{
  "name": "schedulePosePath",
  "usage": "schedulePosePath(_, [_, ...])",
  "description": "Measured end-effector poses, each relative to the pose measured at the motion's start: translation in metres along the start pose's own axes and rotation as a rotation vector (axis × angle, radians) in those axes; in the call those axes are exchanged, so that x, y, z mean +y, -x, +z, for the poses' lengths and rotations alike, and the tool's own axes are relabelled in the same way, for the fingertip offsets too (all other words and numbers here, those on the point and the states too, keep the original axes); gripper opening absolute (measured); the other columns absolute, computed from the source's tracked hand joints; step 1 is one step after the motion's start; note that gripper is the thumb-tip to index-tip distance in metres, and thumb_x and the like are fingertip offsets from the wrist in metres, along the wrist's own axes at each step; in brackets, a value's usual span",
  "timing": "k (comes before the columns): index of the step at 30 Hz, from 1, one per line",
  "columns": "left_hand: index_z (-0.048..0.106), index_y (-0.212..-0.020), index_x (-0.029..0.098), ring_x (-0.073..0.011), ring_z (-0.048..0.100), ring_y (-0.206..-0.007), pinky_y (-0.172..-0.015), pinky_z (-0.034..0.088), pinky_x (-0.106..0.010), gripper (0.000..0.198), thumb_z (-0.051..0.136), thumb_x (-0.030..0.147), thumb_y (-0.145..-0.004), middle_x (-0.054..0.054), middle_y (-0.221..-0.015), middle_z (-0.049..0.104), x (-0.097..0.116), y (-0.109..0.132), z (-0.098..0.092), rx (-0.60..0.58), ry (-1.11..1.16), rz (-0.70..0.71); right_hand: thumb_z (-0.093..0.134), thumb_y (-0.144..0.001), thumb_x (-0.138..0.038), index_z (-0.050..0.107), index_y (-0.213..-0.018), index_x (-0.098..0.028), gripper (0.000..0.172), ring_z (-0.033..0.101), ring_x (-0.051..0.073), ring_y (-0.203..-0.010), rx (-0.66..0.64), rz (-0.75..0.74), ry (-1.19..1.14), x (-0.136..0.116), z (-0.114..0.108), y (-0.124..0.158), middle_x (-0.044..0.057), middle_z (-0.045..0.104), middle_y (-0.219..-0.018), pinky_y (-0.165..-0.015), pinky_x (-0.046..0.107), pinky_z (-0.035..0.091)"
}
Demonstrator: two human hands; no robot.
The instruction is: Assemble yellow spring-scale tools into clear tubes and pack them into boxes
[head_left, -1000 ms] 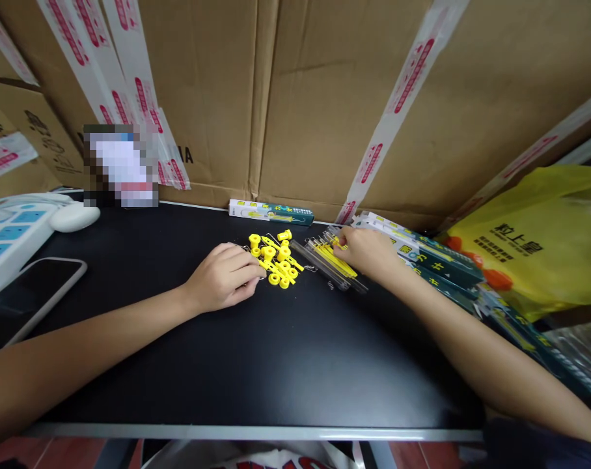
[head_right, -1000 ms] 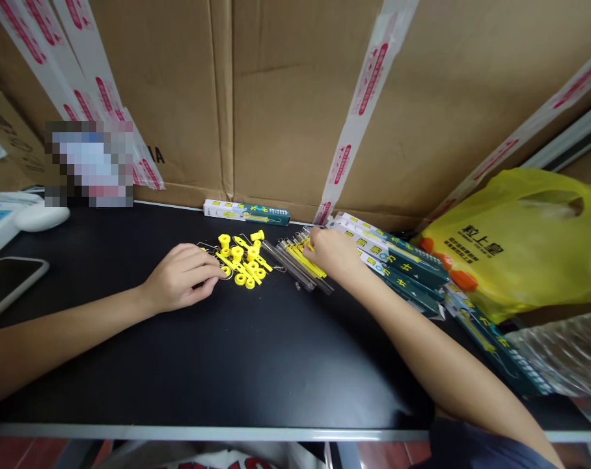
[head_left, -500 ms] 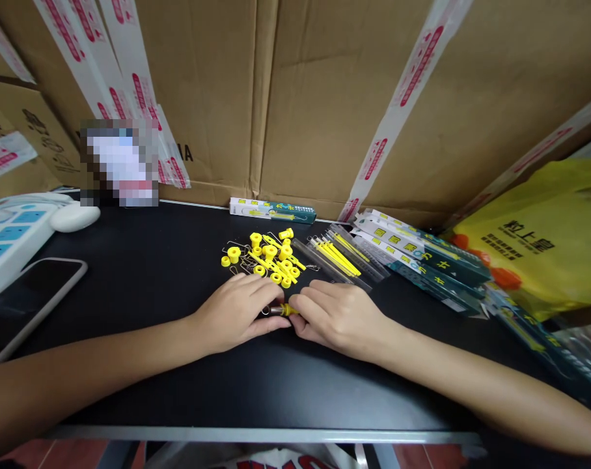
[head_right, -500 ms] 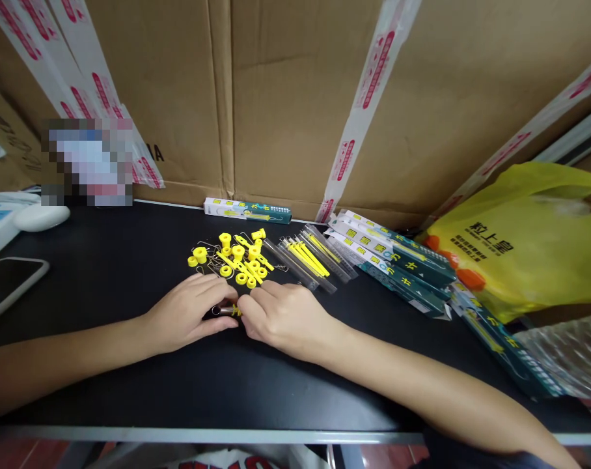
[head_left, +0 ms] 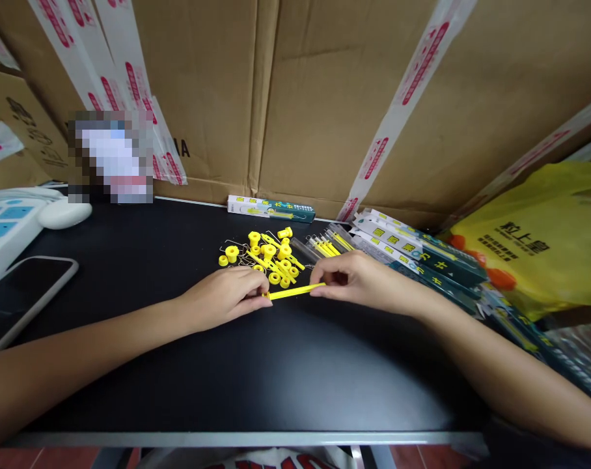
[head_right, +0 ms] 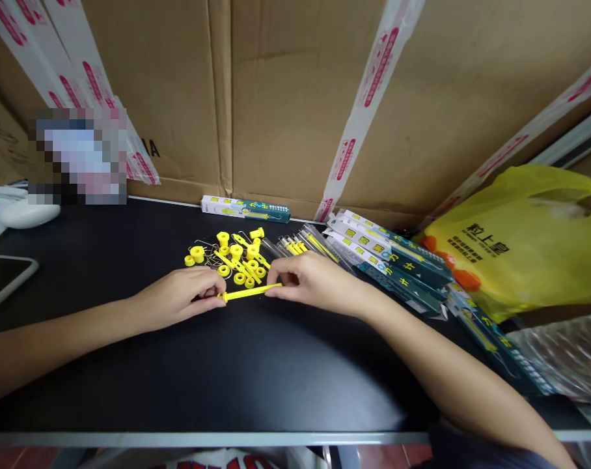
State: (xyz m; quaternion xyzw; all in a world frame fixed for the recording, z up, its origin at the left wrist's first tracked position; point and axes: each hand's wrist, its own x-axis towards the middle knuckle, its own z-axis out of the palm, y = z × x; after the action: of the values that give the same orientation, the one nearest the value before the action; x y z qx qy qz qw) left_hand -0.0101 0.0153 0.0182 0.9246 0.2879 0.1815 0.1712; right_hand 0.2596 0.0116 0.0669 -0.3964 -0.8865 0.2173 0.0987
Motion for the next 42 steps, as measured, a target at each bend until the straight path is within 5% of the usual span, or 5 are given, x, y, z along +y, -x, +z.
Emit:
schedulePosePath(8, [0.060,-0.091,0.018,-0.0183,0.058,-0.078,-0.071,0.040,-0.030,0.017,0.055,0.034,-0.090,-0.002,-0.085,0.065,0.014,0.005,0.006,0.026,-0.336,0.068,0.064,-0.085,-0.030,0.065,-0.078,-0.015,0.017,0.047,0.008,-0.051,0.040,0.057,-0.130,-0.015,0.033,-0.004,-0.003,0.056,-0.060,-0.051,0.020,0.033])
schedulePosePath(14, [0.058,-0.085,0.017,-0.0159,0.060,-0.074,-0.069,0.044,-0.028,0.022,0.040,0.020,-0.097,-0.001,-0.080,0.064,0.023,0.007,0.021,-0.001,-0.330,0.070,0.061,-0.088,-0.037,0.065,-0.088,-0.017,0.020,0.048,0.009,-0.053,0.111,0.003,-0.199,-0.023,0.045,-0.008,-0.003,0.056,-0.062,-0.054,0.021,0.035])
schedulePosePath(21, [0.057,-0.086,0.018,-0.0165,0.061,-0.066,-0.060,0.043,-0.029,0.025,0.035,0.022,-0.098,0.000,-0.075,0.062,0.020,0.010,0.026,0.028,-0.434,0.174,0.053,-0.090,-0.025,0.061,-0.087,-0.017,0.012,0.049,0.012,-0.058,0.587,0.031,0.115,0.019,0.033,-0.018,0.000,0.059,-0.068,-0.057,0.024,0.038])
schedulePosePath(29, [0.057,-0.088,0.019,-0.0147,0.061,-0.062,-0.057,0.041,-0.028,0.024,0.036,0.025,-0.098,0.002,-0.072,0.062,0.017,0.013,0.028,0.131,-0.436,0.258,0.048,-0.094,-0.018,0.064,-0.087,-0.016,0.018,0.052,0.019,-0.071,0.552,-0.270,0.656,0.028,0.045,-0.023,0.007,0.065,-0.074,-0.064,0.030,0.037])
schedulePosePath(42, [0.059,-0.087,0.019,-0.0133,0.064,-0.064,-0.058,0.043,-0.025,0.026,0.036,0.025,-0.097,0.001,-0.072,0.064,0.014,0.011,0.025,0.145,-0.377,0.167,0.056,-0.090,-0.025,0.068,-0.100,-0.015,0.018,0.052,0.023,-0.083,0.266,-0.189,0.617,0.025,0.040,-0.023,0.009,0.064,-0.087,-0.072,0.034,0.038])
